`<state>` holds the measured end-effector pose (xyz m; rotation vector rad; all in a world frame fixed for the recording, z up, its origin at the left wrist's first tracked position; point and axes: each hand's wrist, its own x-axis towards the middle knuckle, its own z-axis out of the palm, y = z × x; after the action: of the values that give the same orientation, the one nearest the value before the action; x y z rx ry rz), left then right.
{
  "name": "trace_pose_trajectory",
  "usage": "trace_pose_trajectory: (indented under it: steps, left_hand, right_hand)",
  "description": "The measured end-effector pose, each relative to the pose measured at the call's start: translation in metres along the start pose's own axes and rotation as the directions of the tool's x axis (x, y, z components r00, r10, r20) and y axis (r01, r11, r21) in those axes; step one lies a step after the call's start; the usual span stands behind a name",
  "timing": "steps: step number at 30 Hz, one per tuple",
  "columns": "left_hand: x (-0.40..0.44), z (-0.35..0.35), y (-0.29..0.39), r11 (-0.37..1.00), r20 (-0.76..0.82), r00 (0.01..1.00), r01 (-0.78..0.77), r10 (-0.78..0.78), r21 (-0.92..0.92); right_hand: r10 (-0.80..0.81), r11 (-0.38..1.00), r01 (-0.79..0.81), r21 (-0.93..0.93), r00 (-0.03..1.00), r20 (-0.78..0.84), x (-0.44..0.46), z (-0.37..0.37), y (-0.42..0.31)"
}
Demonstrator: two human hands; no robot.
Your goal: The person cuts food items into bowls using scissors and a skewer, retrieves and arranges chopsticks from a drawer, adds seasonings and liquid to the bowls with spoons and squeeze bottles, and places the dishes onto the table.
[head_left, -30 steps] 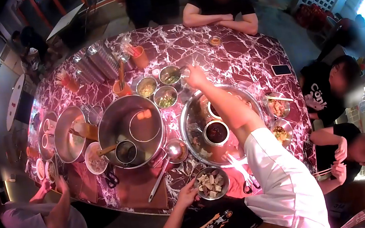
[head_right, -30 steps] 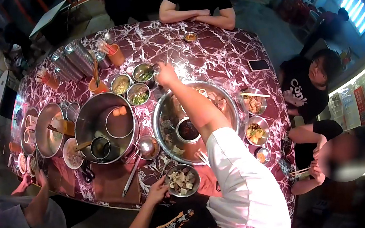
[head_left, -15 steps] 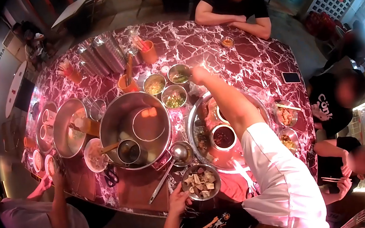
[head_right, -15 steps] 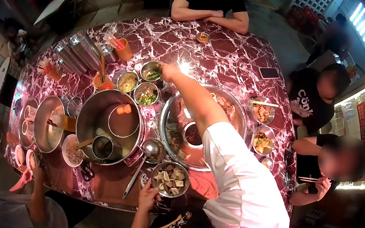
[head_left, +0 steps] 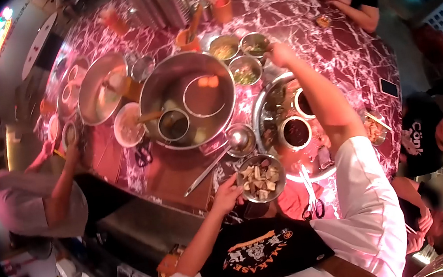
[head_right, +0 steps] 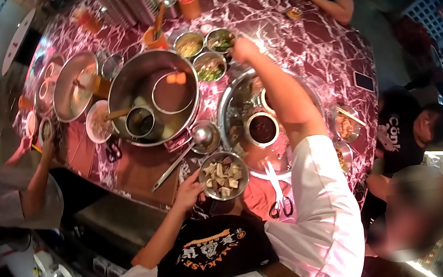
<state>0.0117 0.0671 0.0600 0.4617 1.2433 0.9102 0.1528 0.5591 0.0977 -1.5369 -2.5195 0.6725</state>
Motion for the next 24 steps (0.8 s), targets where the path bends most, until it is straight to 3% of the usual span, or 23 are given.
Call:
trace_pose_trajectory:
  steps: [5,7,11,15,21,24]
  left_hand:
    - [0.001,-0.004,-0.012,0.999,0.023,0.999,-0.024,0.025,-0.027]
    - [0.000,-0.006,-0.015,0.999,0.027,0.999,-0.037,0.038,-0.038]
    - [-0.007,-0.013,-0.022,0.999,-0.026,0.998,-0.051,0.050,-0.017]
    - [-0.022,-0.021,-0.022,0.999,-0.121,0.993,0.012,-0.017,-0.042]
    - [-0.033,-0.038,-0.031,0.995,-0.175,0.984,0.006,-0.023,-0.101]
    - [-0.035,-0.040,-0.023,0.993,-0.184,0.983,-0.007,-0.016,-0.121]
  right_hand:
    - [0.026,0.998,-0.028,-0.053,0.999,-0.041,0.000,-0.014,0.006]
    - [0.053,0.999,-0.053,-0.006,0.998,-0.038,0.001,-0.015,0.008]
    - [-0.060,0.995,0.062,0.075,0.998,-0.033,-0.004,0.001,0.015]
    - [0.030,0.972,-0.029,0.232,1.000,0.001,0.007,0.021,0.025]
    - [-0.037,0.999,0.040,0.012,0.983,-0.179,-0.009,0.008,0.009]
    - [-0.007,0.997,0.027,0.072,0.964,-0.265,-0.018,-0.013,0.005]
